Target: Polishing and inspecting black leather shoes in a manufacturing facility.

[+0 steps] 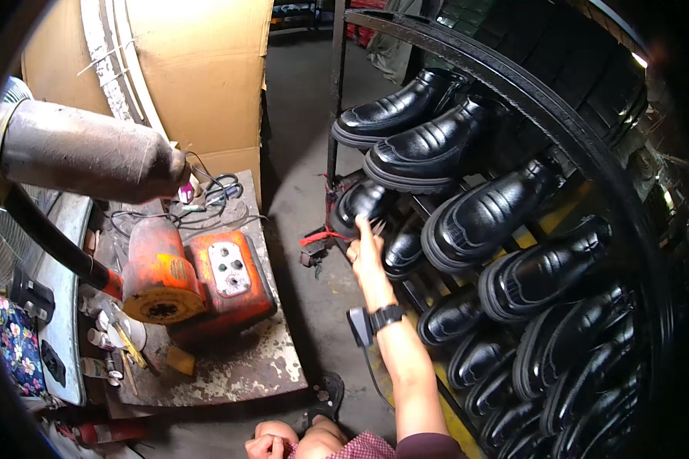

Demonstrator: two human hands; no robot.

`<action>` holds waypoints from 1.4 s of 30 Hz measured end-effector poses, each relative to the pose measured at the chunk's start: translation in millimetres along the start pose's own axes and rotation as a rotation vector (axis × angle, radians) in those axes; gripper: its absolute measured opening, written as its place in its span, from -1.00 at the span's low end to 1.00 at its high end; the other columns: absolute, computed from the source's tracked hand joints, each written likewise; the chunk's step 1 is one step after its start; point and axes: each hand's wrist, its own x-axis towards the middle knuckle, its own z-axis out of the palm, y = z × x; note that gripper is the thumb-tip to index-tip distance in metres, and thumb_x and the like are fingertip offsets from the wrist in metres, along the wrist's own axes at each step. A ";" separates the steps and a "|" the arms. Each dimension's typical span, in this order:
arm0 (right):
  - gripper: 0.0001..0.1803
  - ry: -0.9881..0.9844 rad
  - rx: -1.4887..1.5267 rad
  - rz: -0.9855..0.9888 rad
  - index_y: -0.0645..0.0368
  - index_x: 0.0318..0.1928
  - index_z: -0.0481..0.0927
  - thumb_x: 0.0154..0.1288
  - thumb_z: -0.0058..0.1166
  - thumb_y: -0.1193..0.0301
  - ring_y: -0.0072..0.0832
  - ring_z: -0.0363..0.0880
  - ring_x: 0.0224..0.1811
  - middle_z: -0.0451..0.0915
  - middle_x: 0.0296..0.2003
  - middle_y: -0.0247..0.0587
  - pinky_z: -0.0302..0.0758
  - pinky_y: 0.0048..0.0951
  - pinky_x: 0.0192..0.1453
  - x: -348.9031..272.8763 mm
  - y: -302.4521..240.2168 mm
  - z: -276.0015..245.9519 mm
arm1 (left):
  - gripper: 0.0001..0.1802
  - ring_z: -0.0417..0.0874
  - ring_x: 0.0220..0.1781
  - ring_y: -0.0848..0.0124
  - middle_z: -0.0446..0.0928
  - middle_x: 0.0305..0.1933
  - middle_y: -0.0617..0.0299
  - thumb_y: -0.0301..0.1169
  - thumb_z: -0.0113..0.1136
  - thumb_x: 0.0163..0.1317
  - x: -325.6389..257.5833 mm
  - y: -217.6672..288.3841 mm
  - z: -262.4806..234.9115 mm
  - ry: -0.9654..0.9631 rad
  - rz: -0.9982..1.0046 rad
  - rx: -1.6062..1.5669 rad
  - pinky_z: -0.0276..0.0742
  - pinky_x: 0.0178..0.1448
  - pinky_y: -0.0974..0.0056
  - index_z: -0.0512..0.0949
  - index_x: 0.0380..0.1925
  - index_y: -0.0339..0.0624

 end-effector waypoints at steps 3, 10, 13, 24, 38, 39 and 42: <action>-0.67 -0.109 -0.038 0.033 0.00 -0.57 0.33 0.11 0.16 0.16 -0.73 -0.03 -0.87 -0.02 -0.83 -0.61 -0.05 -0.61 -0.79 -70.2 27.0 -29.2 | -0.92 0.51 -0.43 0.09 0.47 -0.48 0.03 -0.45 0.08 0.02 -5.6 1.9 -3.6 -0.026 0.010 0.030 0.43 -0.37 0.12 0.52 -0.47 -0.17; -0.70 -0.299 -0.052 0.250 0.19 -0.30 0.51 0.13 0.11 0.20 -0.76 0.21 -0.78 0.49 -0.59 -0.43 0.15 -0.70 -0.77 -232.3 31.5 -113.8 | -0.73 0.40 -0.78 0.24 0.34 -0.80 0.09 -0.53 0.13 -0.04 -0.8 9.8 -1.2 0.183 0.269 0.014 0.29 -0.63 0.26 0.35 -0.84 -0.23; -0.62 -0.242 -0.065 0.255 0.24 -0.16 0.49 0.09 0.14 0.23 -0.71 0.43 -0.68 0.59 -0.44 -0.32 0.16 -0.75 -0.78 -283.7 26.7 -136.7 | -0.74 0.39 -0.80 0.29 0.34 -0.80 0.09 -0.55 0.13 -0.01 -9.1 13.0 2.2 0.194 0.301 -0.063 0.25 -0.67 0.28 0.37 -0.81 -0.26; -0.48 -0.455 -0.501 0.029 0.31 -0.07 0.43 -0.05 0.29 0.34 -0.55 0.47 -0.16 0.53 -0.17 -0.26 0.40 -0.50 -0.01 -417.3 -42.8 -140.4 | -0.31 0.46 0.09 0.31 0.46 0.03 -0.02 -0.46 0.09 0.15 -25.3 82.8 -19.6 -0.057 -0.252 -0.895 0.36 0.14 0.25 0.05 0.27 -0.23; -0.63 -0.488 -0.964 -0.332 0.34 -0.11 0.44 0.04 0.19 0.49 -0.79 0.22 -0.61 0.34 -0.62 -0.49 0.21 -0.70 -0.54 -473.6 -72.6 -93.1 | -0.42 0.47 -0.12 0.40 0.47 -0.15 0.19 -0.22 0.30 -0.04 -59.0 106.3 -41.6 0.073 -0.118 -1.030 0.39 0.00 0.30 0.38 -0.07 -0.33; -0.63 -0.433 -0.911 -0.392 0.34 -0.08 0.42 0.08 0.14 0.51 -0.79 0.21 -0.58 0.34 -0.58 -0.48 0.21 -0.70 -0.51 -467.2 -71.3 -85.2 | -0.42 0.47 -0.12 0.40 0.47 -0.15 0.19 -0.22 0.30 -0.04 -62.5 106.2 -48.0 0.072 -0.125 -1.027 0.39 0.00 0.30 0.38 -0.07 -0.33; -0.62 -0.455 -0.911 -0.292 0.32 -0.06 0.42 0.08 0.14 0.48 -0.76 0.21 -0.53 0.33 -0.52 -0.46 0.22 -0.71 -0.46 -451.8 -69.5 -71.1 | -0.45 0.47 -0.16 0.40 0.47 -0.18 0.19 -0.24 0.30 -0.05 -70.6 103.5 -63.2 -0.013 -0.196 -0.958 0.41 -0.04 0.31 0.39 -0.11 -0.33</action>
